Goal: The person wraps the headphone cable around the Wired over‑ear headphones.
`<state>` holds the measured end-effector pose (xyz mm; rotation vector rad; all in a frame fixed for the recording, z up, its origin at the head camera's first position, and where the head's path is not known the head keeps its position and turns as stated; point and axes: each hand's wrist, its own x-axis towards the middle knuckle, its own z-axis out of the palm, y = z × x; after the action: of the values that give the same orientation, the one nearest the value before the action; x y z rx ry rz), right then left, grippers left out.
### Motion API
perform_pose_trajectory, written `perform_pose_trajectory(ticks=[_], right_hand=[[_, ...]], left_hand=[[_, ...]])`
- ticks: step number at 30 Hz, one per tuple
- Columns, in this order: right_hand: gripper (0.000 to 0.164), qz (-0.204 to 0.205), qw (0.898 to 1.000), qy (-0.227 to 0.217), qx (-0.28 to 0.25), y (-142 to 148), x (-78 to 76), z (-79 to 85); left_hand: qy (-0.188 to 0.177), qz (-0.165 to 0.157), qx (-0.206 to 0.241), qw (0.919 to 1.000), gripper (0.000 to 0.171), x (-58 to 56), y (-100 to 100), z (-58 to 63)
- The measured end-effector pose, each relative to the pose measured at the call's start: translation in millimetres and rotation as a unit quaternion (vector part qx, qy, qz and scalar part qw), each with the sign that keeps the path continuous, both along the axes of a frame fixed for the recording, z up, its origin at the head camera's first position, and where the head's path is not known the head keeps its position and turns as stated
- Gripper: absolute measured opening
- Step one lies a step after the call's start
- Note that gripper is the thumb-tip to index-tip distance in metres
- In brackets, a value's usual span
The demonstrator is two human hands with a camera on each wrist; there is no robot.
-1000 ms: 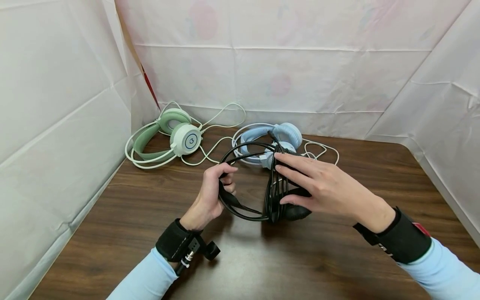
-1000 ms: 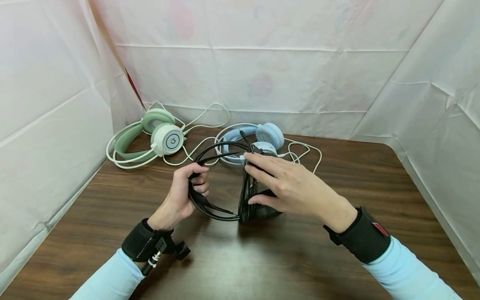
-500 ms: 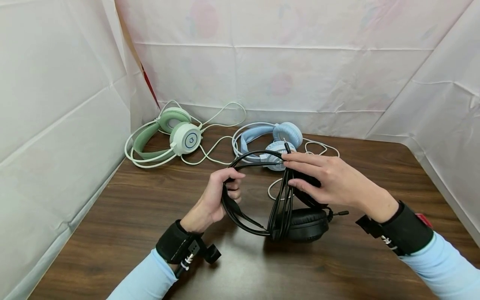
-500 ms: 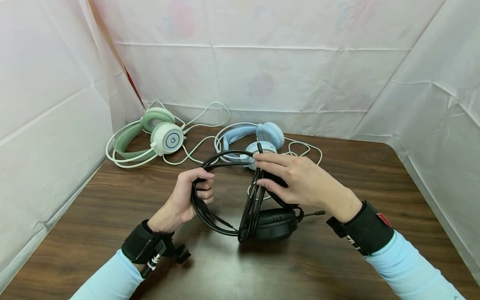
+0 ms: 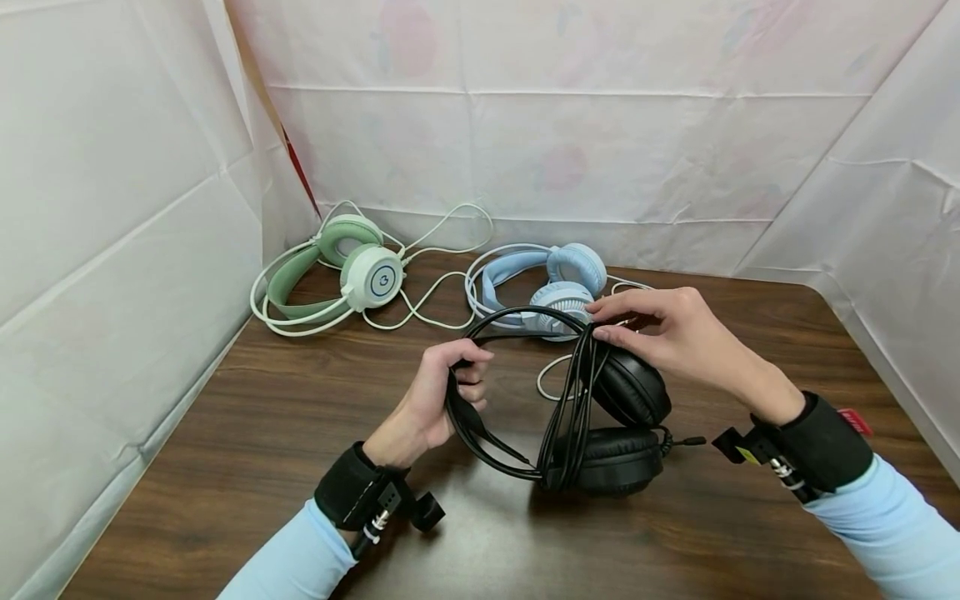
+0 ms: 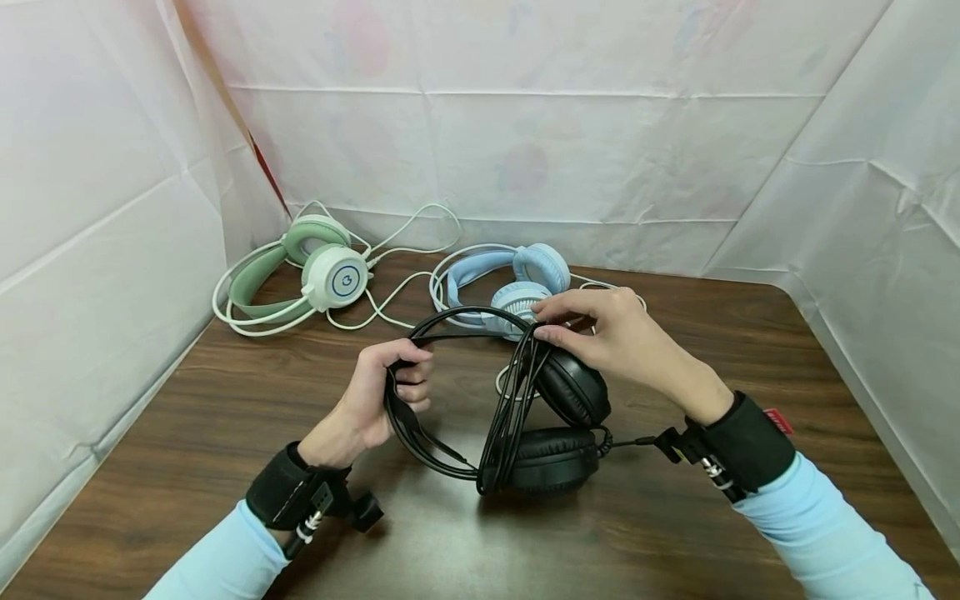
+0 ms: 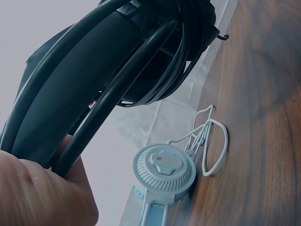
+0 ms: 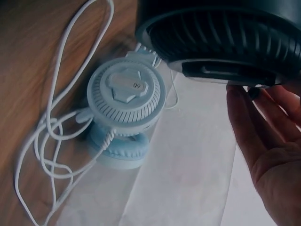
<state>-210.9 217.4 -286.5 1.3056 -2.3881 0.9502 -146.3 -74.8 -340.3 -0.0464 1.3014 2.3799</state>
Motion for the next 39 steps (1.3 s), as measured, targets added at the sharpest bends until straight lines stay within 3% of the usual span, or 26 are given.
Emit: perform_pose_trajectory(ticks=[6,15,21,24,30,35,39], right_hand=[[0.027,-0.031,0.994,-0.093,0.041,5,6.3,3.5],[0.084,-0.011,0.969,-0.179,0.17,14,14.7,-4.7],[0.09,-0.002,0.956,-0.248,0.159,19,14.8,-16.3],[0.087,-0.013,0.959,-0.245,0.143,20,15.2,-20.9],[0.081,-0.039,0.974,-0.181,0.131,20,16.9,-27.9],[0.078,-0.061,0.975,-0.175,0.127,22,19.1,-33.7],[0.075,-0.083,0.973,-0.176,0.125,24,20.6,-37.6]], left_hand=[[-0.022,0.001,0.019,0.9996,0.035,-0.3,-2,0.2],[-0.054,-0.004,0.055,0.997,0.031,-4.9,-7,-0.2],[-0.079,-0.041,0.069,0.9936,0.035,-6.9,-8,-3.3],[-0.083,-0.046,0.066,0.9932,0.033,-9.5,-7,-3.3],[-0.091,-0.045,0.028,0.9945,0.021,-17.4,-3,-2.1],[-0.084,-0.044,-0.036,0.9948,0.014,-20.6,-2,-6.6],[-0.071,-0.052,-0.061,0.9942,0.011,-22.6,-1,-9.6]])
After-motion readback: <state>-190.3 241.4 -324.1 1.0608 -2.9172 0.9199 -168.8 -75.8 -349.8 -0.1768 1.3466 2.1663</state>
